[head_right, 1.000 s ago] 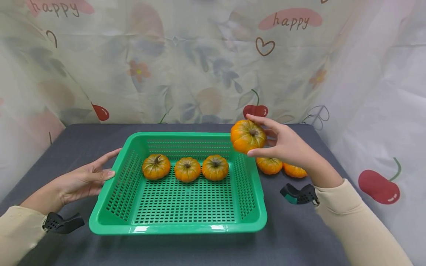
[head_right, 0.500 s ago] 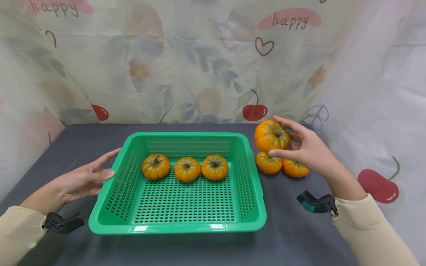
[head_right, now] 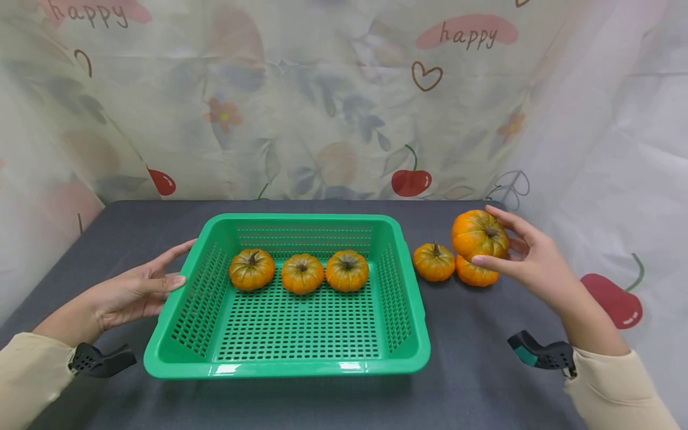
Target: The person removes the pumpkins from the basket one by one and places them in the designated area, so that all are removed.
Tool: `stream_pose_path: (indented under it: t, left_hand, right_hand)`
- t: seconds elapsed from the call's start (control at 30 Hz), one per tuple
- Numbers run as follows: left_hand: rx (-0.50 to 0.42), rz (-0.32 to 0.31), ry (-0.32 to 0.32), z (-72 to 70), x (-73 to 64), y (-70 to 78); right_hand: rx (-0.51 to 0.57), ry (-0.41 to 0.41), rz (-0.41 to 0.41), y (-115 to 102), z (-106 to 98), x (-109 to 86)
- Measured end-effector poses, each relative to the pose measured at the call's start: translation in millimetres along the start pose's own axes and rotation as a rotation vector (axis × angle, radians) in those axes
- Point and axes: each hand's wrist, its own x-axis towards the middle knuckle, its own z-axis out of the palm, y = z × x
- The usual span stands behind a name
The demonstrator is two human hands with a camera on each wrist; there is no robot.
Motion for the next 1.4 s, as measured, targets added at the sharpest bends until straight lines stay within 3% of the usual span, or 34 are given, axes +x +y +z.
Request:
stream_pose_path:
  t: [0.33, 0.8, 1.03, 1.4]
  left_hand:
    - [0.001, 0.003, -0.001, 0.0, 0.3, -0.4]
    - [-0.007, 0.003, -0.009, -0.9, 0.0, -0.3]
    - [-0.012, 0.006, -0.013, -0.6, 0.2, -0.2]
    - [-0.016, 0.005, -0.009, 1.5, -0.2, 0.6]
  right_hand:
    - [-0.046, 0.053, 0.125, 33.8, -10.1, -14.8]
    - [-0.079, 0.095, 0.203, 79.6, -17.1, -14.0]
    - [-0.131, 0.088, 0.286, 91.2, -20.5, -9.8]
    - [-0.143, 0.068, 0.317, 101.9, -26.5, -0.8]
